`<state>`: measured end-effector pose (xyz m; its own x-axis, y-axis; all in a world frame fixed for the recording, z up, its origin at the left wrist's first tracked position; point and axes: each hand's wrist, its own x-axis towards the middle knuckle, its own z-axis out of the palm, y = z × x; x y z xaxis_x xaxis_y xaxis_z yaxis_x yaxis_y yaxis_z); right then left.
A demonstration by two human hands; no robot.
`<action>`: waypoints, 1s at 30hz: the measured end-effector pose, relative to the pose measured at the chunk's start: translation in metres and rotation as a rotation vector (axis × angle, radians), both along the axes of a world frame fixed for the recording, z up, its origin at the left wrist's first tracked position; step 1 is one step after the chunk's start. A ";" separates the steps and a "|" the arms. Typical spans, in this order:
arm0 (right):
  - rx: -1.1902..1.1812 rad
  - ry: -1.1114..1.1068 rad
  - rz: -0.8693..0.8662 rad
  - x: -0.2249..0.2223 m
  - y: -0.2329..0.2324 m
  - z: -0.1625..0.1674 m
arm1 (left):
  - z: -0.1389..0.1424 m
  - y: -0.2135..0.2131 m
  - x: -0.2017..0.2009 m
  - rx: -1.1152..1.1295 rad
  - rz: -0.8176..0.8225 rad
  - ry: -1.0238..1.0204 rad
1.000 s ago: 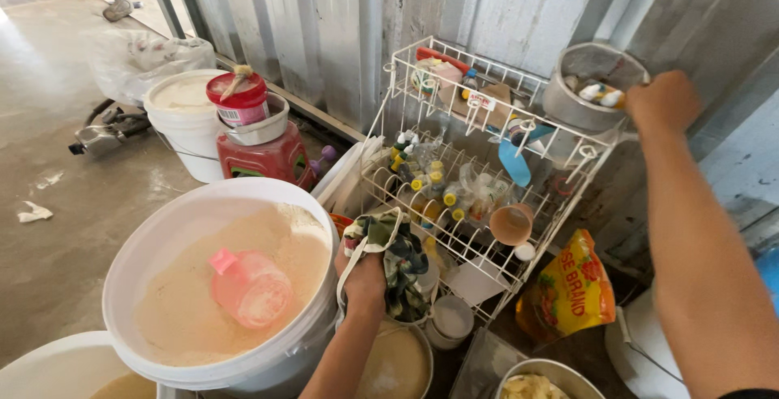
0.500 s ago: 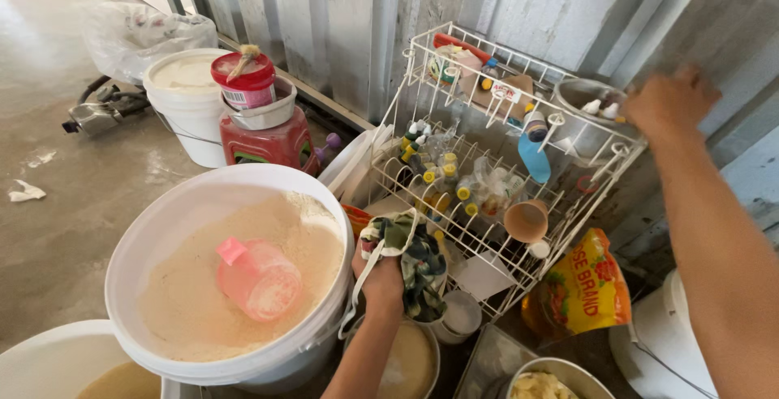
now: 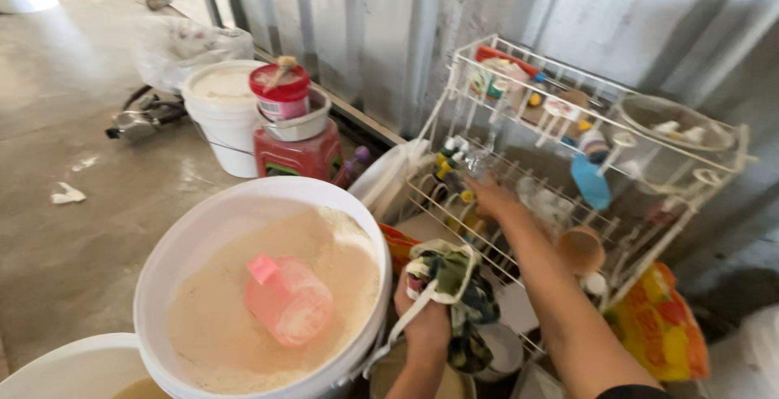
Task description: The person sits on the floor of a bakery kitchen, scoops flour into a large bowl, adds ingredients from small packets, and stirs the mixture with a spatula. They weigh chunks of margarine on a digital scale, add them with colorant into a stand mixer bowl, and run the mixer to blend the batter while adding more flour.
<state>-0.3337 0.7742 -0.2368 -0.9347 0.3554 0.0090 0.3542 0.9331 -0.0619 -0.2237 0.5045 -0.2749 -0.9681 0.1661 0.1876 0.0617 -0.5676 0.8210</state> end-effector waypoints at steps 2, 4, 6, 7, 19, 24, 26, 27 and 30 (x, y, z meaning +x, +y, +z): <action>-0.046 -0.083 -0.109 -0.007 0.003 -0.007 | 0.001 -0.004 -0.005 -0.082 0.010 -0.015; 0.012 0.027 -0.080 -0.003 0.010 -0.012 | 0.001 -0.008 -0.004 -0.106 0.011 -0.020; -0.013 0.083 -0.141 0.002 0.020 -0.008 | 0.001 -0.009 -0.005 -0.056 0.020 0.004; -0.069 0.093 -0.208 0.003 0.028 0.001 | 0.001 -0.009 -0.005 -0.061 -0.001 -0.012; -0.456 0.483 -0.220 0.025 0.070 0.029 | -0.008 0.006 0.009 -0.070 -0.024 -0.039; 0.000 -0.028 -0.029 0.029 0.026 0.017 | -0.017 0.006 0.012 -0.057 -0.051 -0.063; 0.144 0.183 -0.042 0.042 0.004 0.017 | -0.019 0.007 0.006 -0.018 -0.031 -0.016; -0.027 0.326 0.066 0.052 -0.012 0.010 | -0.020 0.007 0.004 0.001 -0.023 0.006; -1.249 0.332 0.044 0.104 -0.076 -0.030 | -0.020 0.009 -0.003 0.081 -0.053 -0.183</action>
